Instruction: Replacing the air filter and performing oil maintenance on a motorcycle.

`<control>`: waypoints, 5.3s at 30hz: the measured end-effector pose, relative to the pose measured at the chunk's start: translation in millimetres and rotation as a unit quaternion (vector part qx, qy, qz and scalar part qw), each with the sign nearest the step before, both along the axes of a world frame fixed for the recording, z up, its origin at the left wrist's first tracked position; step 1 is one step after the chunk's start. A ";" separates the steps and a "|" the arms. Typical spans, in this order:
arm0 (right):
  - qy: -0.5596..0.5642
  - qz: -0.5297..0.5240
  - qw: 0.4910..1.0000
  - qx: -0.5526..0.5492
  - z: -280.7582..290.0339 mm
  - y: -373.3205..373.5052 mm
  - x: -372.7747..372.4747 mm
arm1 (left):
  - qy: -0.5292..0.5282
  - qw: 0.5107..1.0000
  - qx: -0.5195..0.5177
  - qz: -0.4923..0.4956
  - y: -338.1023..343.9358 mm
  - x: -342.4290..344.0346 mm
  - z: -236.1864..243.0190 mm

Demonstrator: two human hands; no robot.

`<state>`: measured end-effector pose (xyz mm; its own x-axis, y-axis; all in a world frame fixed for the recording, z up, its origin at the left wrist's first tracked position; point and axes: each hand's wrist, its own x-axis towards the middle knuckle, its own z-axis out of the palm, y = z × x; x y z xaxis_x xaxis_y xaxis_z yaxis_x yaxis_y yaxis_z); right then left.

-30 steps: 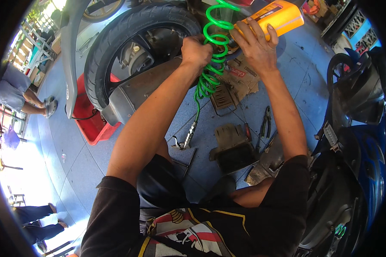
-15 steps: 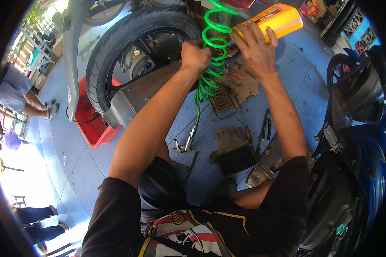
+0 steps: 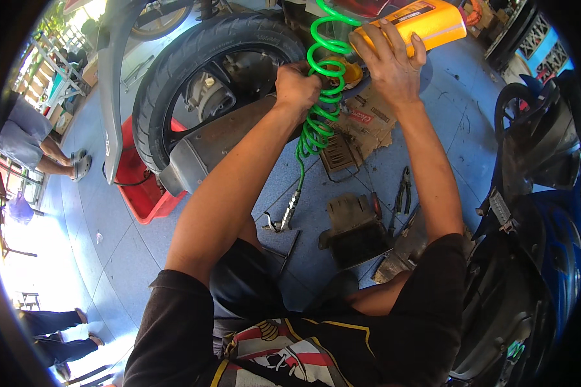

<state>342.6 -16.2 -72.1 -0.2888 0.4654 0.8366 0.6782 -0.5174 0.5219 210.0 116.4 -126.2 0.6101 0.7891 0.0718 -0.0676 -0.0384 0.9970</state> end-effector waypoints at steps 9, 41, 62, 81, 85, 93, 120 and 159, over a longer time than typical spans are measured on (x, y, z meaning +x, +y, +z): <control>-0.002 -0.022 0.999 0.025 10.6 -1.1 3.2 | -0.008 1.000 -0.014 -0.008 -1.7 -0.7 1.4; -0.020 0.064 0.994 -0.087 -6.8 -1.5 -1.0 | -0.018 1.000 -0.019 -0.006 -0.4 0.3 -0.3; -0.015 0.053 0.996 -0.064 -4.5 -5.7 5.1 | -0.006 1.000 -0.007 -0.002 -4.5 -2.4 4.2; -0.018 0.049 0.997 -0.062 -7.0 -8.3 4.9 | -0.017 1.000 -0.020 -0.011 -0.8 2.2 -1.5; -0.008 0.053 0.996 -0.066 -6.2 -7.8 3.6 | -0.013 1.000 -0.021 -0.005 1.6 2.6 -3.3; -0.004 0.053 0.997 -0.064 -8.3 -9.8 5.4 | 0.009 1.000 -0.012 -0.003 -2.7 1.3 0.6; 0.011 0.005 1.000 -0.024 -16.2 -10.9 -1.1 | -0.008 1.000 0.029 0.001 2.3 4.3 -10.2; 0.520 0.082 0.845 -0.093 -19.1 -60.1 8.4 | -0.021 0.992 0.078 -0.094 -9.0 -11.6 22.2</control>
